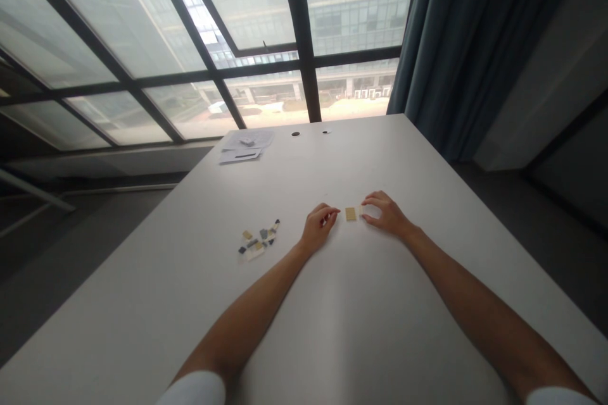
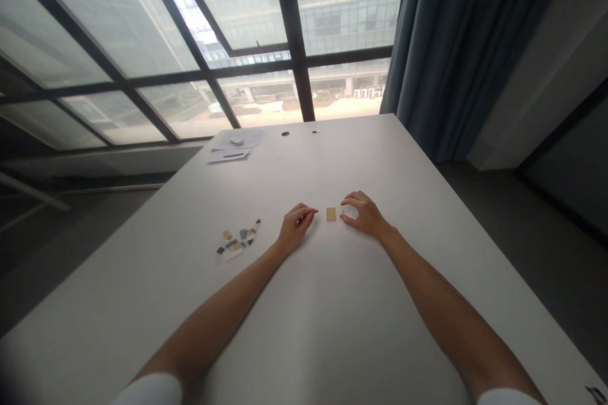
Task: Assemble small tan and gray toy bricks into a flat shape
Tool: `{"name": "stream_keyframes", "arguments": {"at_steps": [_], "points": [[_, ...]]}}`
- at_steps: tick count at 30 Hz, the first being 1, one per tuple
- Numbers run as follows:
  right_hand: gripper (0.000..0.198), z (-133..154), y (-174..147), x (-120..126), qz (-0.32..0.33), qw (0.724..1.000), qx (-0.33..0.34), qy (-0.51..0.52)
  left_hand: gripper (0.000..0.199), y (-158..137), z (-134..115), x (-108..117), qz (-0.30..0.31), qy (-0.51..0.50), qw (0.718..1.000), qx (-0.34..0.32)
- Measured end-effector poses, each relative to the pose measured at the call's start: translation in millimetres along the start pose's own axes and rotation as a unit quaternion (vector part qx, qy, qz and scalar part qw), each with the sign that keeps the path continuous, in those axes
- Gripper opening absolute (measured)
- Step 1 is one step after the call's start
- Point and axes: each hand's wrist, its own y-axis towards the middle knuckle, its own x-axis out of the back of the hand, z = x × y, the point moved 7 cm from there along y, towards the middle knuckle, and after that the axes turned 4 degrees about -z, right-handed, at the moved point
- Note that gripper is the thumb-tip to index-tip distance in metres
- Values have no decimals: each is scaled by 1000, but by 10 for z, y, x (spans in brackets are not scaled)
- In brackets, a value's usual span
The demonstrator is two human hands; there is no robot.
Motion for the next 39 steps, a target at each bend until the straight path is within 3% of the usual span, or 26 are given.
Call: {"name": "stream_keyframes", "arguments": {"at_steps": [10,21,39], "points": [[22,-209,-103,-203,61,991,-72,-93,26,4,-10,-7,3,-2,1000,0],[29,-361,-142,-202,86,990,-103,-48,26,11,0,11,-8,-7,1000,8],[24,-244,-114,-243,126,981,-128,-74,26,25,-35,14,-4,-8,1000,17]]}}
